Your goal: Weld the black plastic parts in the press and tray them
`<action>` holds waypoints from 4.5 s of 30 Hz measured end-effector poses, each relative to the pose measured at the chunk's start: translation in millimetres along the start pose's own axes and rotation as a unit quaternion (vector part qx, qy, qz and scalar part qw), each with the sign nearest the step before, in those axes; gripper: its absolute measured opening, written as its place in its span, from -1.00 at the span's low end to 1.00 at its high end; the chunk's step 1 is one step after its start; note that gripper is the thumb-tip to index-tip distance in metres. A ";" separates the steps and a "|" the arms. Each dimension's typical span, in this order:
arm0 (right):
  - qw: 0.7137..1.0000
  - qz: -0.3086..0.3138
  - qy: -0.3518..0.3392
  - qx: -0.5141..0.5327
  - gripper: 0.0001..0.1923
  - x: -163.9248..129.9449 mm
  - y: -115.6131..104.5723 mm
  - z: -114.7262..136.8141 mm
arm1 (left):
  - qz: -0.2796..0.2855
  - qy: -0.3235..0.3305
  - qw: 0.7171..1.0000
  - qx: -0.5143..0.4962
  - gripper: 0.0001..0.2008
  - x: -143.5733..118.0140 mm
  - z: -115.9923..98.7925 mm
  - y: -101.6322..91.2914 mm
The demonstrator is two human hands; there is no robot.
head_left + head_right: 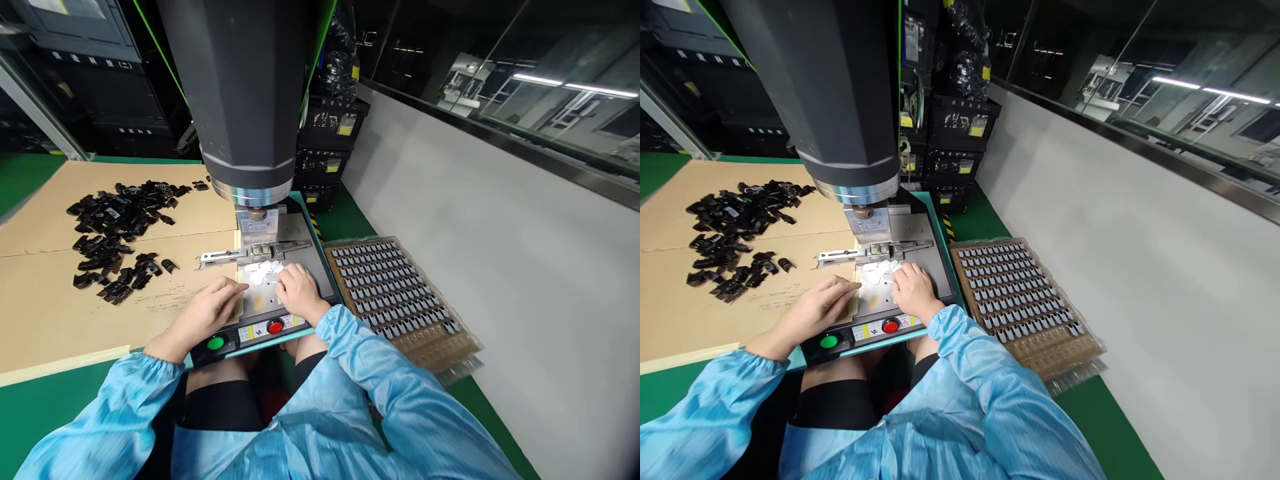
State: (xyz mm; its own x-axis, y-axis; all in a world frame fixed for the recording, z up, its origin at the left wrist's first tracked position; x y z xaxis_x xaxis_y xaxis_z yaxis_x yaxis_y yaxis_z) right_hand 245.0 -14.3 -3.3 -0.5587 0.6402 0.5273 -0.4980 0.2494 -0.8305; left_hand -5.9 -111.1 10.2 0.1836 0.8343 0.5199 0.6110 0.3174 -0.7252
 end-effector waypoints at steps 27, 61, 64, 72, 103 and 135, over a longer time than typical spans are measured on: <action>0.996 0.040 0.053 -0.052 -0.40 61.8 16.4 15.1 | -0.042 0.007 0.994 0.106 -0.65 77.4 39.6 58.2; 0.989 0.032 -0.028 0.142 -0.44 134.9 63.5 155.8 | -0.130 -0.150 0.958 0.207 -0.66 -12.7 131.2 -64.8; 0.987 0.000 0.013 0.160 -0.41 85.9 23.2 113.4 | -0.098 -0.137 0.968 0.185 -0.64 -5.9 119.2 -52.4; 0.981 -0.085 0.167 0.046 -0.79 -20.8 -19.1 -12.1 | -0.056 -0.140 0.973 0.176 -0.67 -15.9 98.3 -42.8; 0.997 -0.008 0.077 -0.012 -0.71 71.2 23.8 3.1 | -0.027 -0.132 0.965 0.225 -0.60 95.5 11.3 49.9; 0.989 0.121 0.045 0.070 -0.03 -83.4 -64.4 -75.9 | 0.090 -0.110 0.979 0.147 -0.22 -91.6 36.1 -9.2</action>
State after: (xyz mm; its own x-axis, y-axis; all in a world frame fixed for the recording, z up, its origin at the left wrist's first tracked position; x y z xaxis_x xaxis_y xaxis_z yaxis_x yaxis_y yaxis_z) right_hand 374.0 -28.6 -7.4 -0.6150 0.7324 0.2921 -0.4468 -0.0185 -0.8945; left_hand -56.1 -174.2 -47.0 0.0776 0.9553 0.2853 0.3294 0.2455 -0.9117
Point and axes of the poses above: each hand's wrist, its own x-axis towards the middle knuckle, its own y-axis out of the palm, z = x × y, the point moved 2 cm from there along x, towards the middle knuckle, and after that the axes turned 9 degrees about -z, right-handed, at the moved point
